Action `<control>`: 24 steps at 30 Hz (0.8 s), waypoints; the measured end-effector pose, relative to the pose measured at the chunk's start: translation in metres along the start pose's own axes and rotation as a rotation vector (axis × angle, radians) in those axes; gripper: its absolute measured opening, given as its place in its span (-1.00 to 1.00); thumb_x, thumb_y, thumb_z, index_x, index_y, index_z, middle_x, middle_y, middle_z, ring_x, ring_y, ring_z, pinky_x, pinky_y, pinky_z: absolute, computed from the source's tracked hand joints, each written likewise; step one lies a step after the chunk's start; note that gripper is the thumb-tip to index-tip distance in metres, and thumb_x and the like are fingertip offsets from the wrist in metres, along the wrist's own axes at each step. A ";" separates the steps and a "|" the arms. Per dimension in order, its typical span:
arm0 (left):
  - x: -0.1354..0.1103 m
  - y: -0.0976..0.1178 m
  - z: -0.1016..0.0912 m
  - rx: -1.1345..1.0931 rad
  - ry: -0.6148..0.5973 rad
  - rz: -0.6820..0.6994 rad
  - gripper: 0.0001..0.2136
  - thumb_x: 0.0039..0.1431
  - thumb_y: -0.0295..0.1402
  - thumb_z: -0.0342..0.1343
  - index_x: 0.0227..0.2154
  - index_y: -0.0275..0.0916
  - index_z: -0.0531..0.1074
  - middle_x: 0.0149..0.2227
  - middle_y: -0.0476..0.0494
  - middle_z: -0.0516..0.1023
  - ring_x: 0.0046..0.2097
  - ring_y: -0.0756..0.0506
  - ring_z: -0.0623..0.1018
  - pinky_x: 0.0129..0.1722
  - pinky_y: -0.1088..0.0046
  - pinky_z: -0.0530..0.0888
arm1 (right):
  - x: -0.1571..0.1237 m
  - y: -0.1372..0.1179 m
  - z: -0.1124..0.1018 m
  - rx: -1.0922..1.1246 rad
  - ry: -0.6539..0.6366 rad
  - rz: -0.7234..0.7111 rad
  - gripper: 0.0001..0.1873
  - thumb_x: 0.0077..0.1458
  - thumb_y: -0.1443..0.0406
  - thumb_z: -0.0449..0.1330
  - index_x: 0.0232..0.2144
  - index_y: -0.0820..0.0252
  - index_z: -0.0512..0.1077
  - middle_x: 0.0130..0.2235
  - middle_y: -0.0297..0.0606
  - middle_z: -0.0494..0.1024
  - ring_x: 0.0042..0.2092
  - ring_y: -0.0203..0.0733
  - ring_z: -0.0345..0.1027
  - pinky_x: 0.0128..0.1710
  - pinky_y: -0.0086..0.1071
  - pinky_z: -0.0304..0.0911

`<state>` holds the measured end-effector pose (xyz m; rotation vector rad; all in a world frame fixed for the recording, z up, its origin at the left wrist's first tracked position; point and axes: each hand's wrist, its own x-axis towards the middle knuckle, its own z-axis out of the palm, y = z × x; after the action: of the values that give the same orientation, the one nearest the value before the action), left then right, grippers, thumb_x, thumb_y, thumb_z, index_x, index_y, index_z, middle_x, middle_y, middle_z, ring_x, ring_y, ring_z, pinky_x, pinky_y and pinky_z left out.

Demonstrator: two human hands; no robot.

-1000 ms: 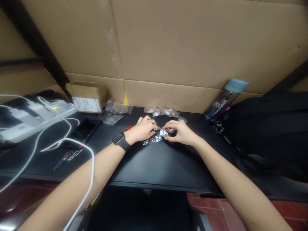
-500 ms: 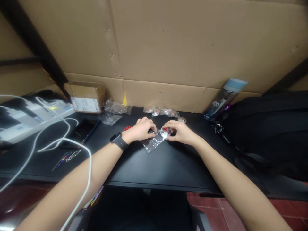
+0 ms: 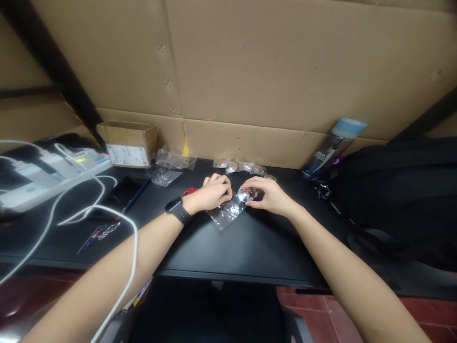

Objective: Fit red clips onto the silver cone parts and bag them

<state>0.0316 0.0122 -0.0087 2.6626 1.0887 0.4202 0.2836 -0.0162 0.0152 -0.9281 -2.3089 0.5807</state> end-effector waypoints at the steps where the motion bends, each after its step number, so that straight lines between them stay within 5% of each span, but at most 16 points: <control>1: 0.000 0.000 0.000 -0.014 0.012 0.007 -0.87 0.35 -0.30 0.12 -0.29 -0.14 0.54 0.07 -0.13 0.45 0.14 -0.26 0.33 0.05 0.16 0.26 | 0.000 -0.001 0.000 0.006 0.000 -0.005 -0.59 0.04 0.31 0.44 -0.03 0.14 0.57 -0.03 -0.15 0.60 -0.19 -0.16 0.50 -0.28 -0.32 0.46; 11: 0.003 -0.005 -0.004 -0.324 0.054 0.117 -0.84 0.41 -0.21 0.07 -0.20 -0.14 0.50 0.07 -0.14 0.47 0.16 -0.21 0.39 0.21 0.10 0.28 | -0.001 0.003 -0.003 -0.077 0.014 -0.044 -0.61 0.07 0.25 0.46 -0.04 0.12 0.58 0.01 -0.15 0.65 -0.15 -0.12 0.53 -0.26 -0.31 0.43; 15: 0.006 -0.008 -0.004 -0.465 0.098 0.252 -0.85 0.42 -0.27 0.05 -0.20 -0.20 0.46 -0.05 -0.16 0.51 0.03 -0.12 0.48 0.14 0.25 0.38 | -0.001 -0.001 -0.005 -0.011 0.007 -0.042 -0.60 0.07 0.23 0.46 -0.02 0.10 0.57 0.01 -0.16 0.65 -0.16 -0.13 0.53 -0.19 -0.27 0.44; 24: 0.006 -0.001 -0.003 -0.554 0.100 0.259 -0.85 0.40 -0.29 0.09 -0.21 -0.24 0.49 -0.09 -0.17 0.51 -0.12 -0.07 0.53 -0.06 0.36 0.48 | -0.002 -0.004 -0.005 0.220 -0.052 -0.010 -0.63 0.00 0.17 0.50 -0.13 0.14 0.61 0.01 -0.12 0.62 -0.11 -0.10 0.53 -0.12 -0.21 0.49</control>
<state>0.0338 0.0175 -0.0050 2.2961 0.5372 0.7811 0.2863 -0.0196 0.0209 -0.8053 -2.2384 0.8442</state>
